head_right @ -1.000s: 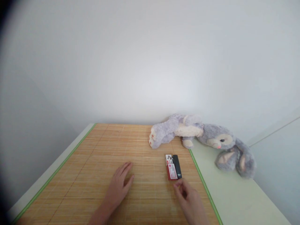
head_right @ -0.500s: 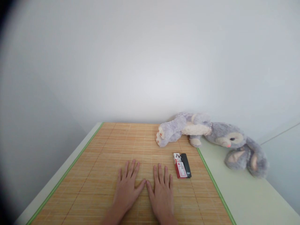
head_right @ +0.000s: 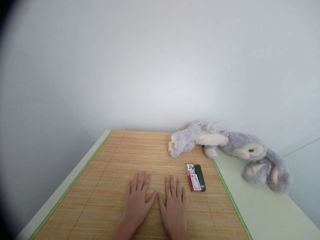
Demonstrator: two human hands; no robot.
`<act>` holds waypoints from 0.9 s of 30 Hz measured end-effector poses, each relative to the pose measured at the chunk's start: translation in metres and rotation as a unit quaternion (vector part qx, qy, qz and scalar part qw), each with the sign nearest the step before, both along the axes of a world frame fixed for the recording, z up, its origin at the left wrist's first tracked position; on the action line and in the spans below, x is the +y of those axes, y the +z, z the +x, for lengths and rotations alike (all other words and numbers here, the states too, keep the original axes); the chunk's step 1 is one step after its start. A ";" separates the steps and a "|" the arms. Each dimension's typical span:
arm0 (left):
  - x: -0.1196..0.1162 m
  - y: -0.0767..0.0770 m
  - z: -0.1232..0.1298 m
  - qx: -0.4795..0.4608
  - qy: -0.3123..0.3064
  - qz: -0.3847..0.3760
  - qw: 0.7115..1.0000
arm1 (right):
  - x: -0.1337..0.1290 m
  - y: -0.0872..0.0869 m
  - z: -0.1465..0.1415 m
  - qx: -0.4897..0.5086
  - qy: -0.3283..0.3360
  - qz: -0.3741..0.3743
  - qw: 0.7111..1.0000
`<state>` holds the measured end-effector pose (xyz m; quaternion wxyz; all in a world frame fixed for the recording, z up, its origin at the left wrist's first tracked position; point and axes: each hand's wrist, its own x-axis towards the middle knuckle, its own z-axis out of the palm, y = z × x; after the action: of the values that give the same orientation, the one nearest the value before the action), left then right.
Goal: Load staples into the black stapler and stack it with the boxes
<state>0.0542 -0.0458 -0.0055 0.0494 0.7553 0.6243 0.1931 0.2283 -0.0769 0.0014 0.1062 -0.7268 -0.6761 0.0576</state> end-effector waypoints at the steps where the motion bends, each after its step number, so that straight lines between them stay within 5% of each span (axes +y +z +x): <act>1: 0.000 0.000 0.000 0.000 0.001 0.000 1.000 | 0.000 0.000 0.000 0.000 -0.001 0.000 1.000; 27: -0.002 0.000 0.004 0.022 0.000 -0.006 1.000 | -0.001 0.000 0.005 0.030 -0.001 0.009 0.999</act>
<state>0.0582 -0.0474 -0.0053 0.0404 0.7594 0.6261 0.1724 0.2329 -0.0779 0.0015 0.1332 -0.7245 -0.6722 0.0734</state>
